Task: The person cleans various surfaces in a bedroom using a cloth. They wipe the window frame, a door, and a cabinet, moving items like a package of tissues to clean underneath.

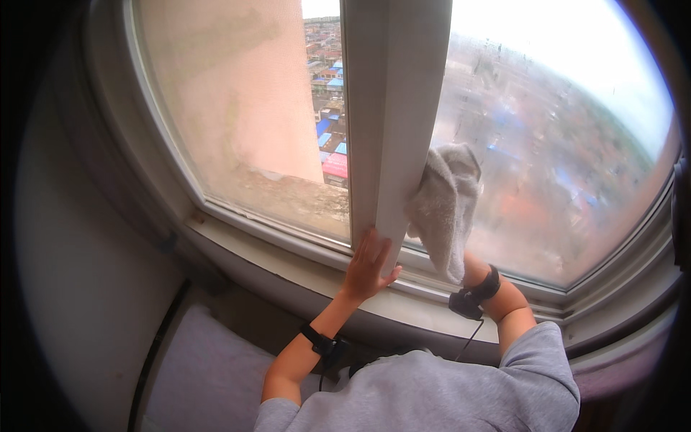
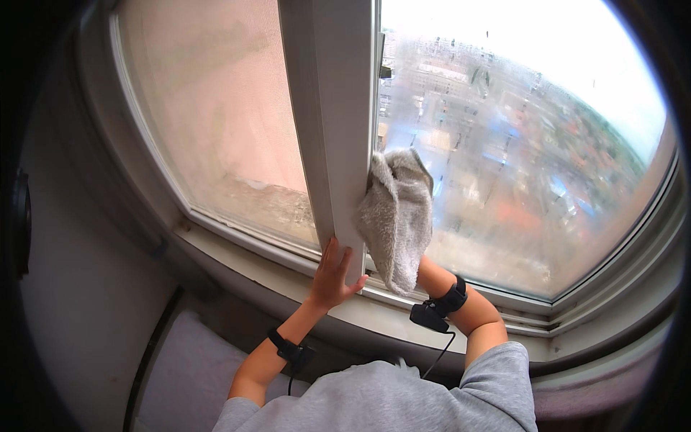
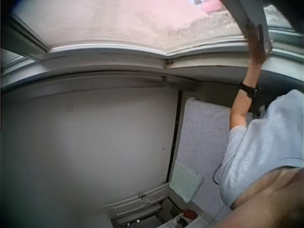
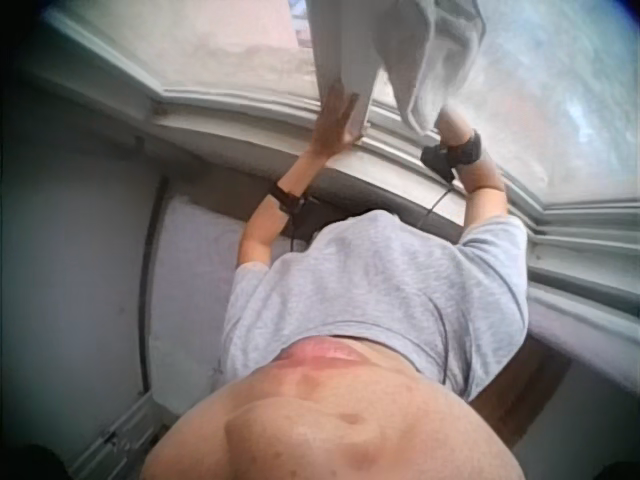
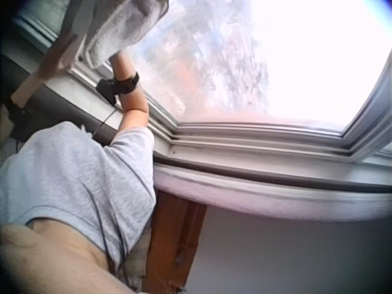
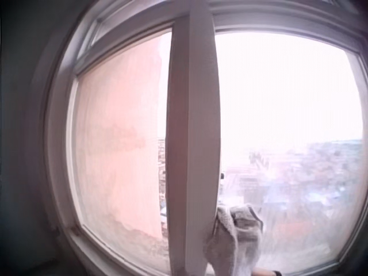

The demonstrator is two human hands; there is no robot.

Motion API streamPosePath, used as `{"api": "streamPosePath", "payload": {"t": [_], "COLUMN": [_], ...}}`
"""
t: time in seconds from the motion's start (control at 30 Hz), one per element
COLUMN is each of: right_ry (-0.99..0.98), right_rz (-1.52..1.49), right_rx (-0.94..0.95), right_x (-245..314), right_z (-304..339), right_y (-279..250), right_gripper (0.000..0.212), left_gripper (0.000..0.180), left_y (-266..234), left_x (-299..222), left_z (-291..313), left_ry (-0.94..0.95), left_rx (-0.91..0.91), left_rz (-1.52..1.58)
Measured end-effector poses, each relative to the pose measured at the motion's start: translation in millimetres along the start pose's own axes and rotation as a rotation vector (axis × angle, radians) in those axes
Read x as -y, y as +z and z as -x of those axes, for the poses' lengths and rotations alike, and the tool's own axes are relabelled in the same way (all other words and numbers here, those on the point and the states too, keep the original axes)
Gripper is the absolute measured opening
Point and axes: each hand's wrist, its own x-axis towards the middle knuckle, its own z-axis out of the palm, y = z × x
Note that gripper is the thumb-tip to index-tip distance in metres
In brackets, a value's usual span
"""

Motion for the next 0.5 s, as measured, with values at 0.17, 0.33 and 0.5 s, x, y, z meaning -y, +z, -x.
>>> {"api": "streamPosePath", "payload": {"t": [0.17,0.33,0.5], "right_ry": [-0.277,-0.441,-0.647], "right_rz": [0.249,0.545,0.523], "right_rx": [-0.233,-0.534,-0.621], "right_x": [37.6,75.1,54.2], "right_z": [-58.8,-111.2,-107.3], "right_y": [-116.2,-176.7,-119.6], "right_gripper": [0.042,0.037,0.048], "left_gripper": [0.077,0.069,0.066], "left_y": [-12.9,-16.5,-15.3], "left_x": [-1.9,-7.6,-9.4], "left_z": [-9.1,-14.8,-12.1], "left_ry": [0.043,0.01,0.062], "left_rx": [0.023,0.047,-0.019], "left_rz": [-0.015,-0.02,-0.006]}}
